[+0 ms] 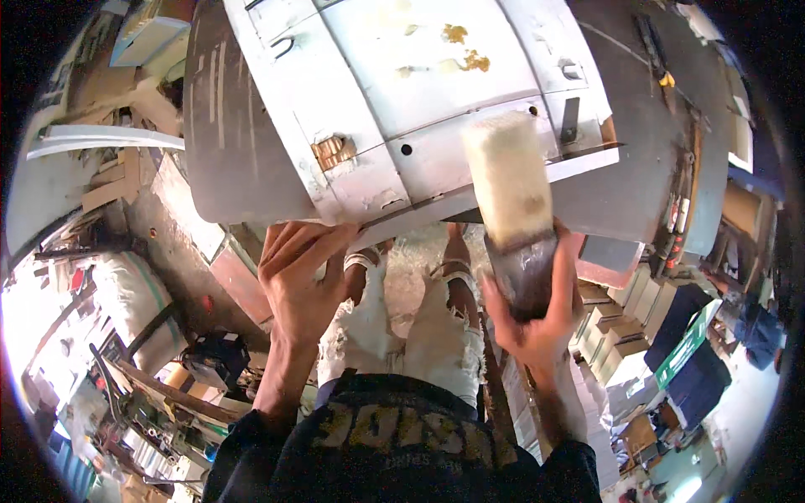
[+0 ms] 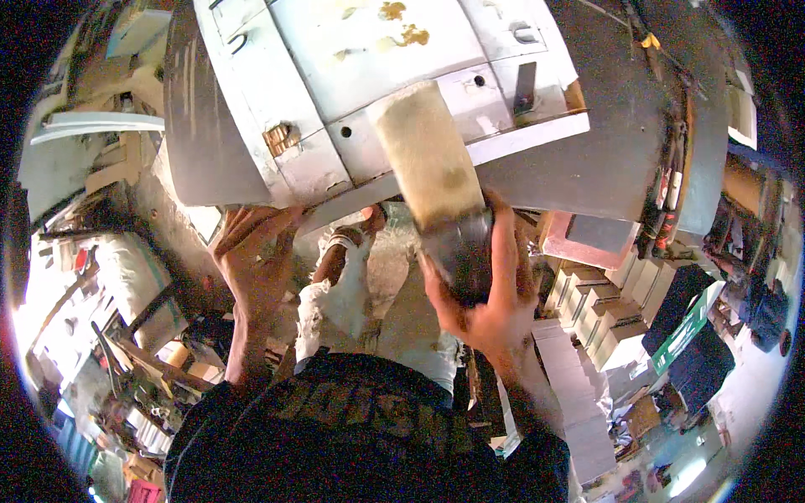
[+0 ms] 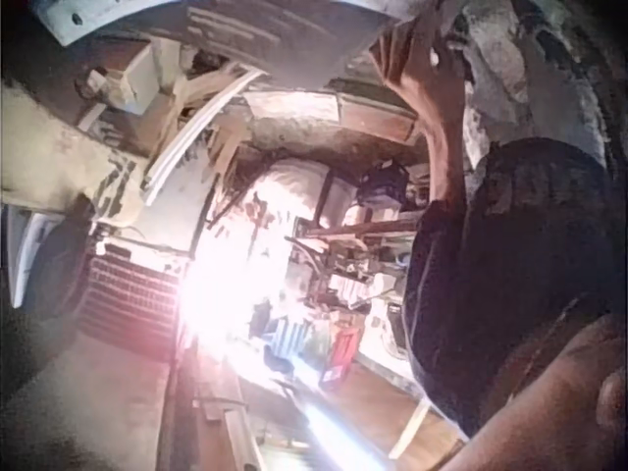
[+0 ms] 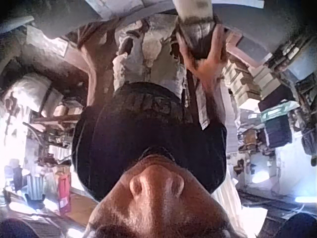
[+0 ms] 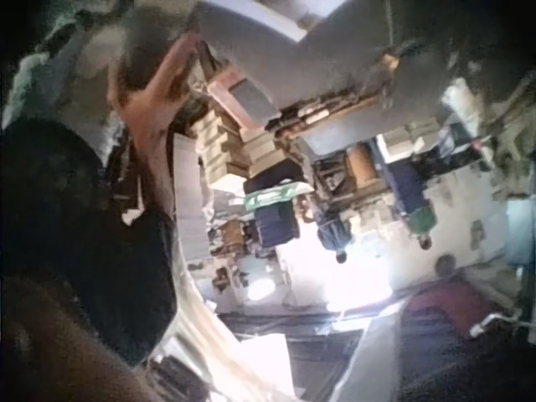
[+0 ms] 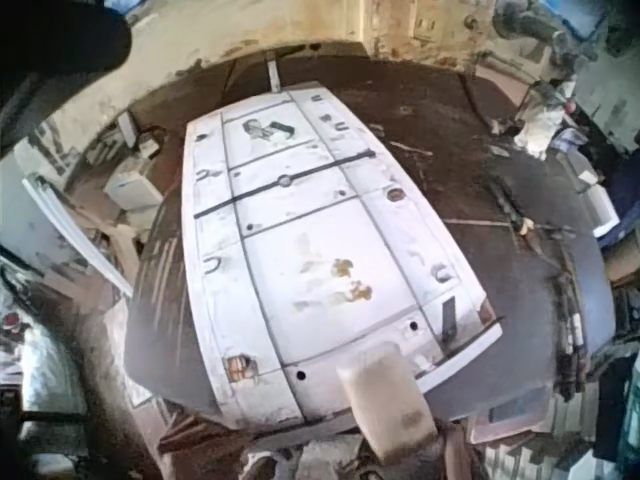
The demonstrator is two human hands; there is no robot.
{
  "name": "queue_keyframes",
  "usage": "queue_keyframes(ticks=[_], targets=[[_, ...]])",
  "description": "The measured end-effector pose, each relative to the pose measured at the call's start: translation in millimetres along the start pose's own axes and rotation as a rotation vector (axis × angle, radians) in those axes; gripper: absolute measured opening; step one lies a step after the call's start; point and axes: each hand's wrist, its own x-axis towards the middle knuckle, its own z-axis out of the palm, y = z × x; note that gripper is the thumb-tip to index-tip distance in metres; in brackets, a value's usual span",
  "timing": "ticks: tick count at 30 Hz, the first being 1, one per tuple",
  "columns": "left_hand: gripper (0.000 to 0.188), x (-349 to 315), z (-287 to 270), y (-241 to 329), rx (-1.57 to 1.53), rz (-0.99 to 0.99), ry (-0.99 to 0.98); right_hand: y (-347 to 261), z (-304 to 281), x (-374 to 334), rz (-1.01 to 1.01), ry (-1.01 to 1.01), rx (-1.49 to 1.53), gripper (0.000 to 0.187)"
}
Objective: The person uses a printing machine to stamp green sheets, then assembles a wooden and paper board by applying metal strips, using a hammer and pliers to secure parts, and finishing the edges with a tool.
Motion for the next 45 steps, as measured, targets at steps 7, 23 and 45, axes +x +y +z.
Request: queue_keyframes(ticks=[7,23,45], targets=[[0.027,-2,9,5,0.08,0.036,0.06,8,9,-17,0.02,-0.112,-0.113,0.087],[0.019,1,5,11,0.156,0.026,0.013,-29,-8,-7,0.035,-0.561,-0.133,0.086],[0.022,93,101,123,-0.022,0.241,-0.046,55,-71,7,0.189,-0.046,0.064,0.091]])
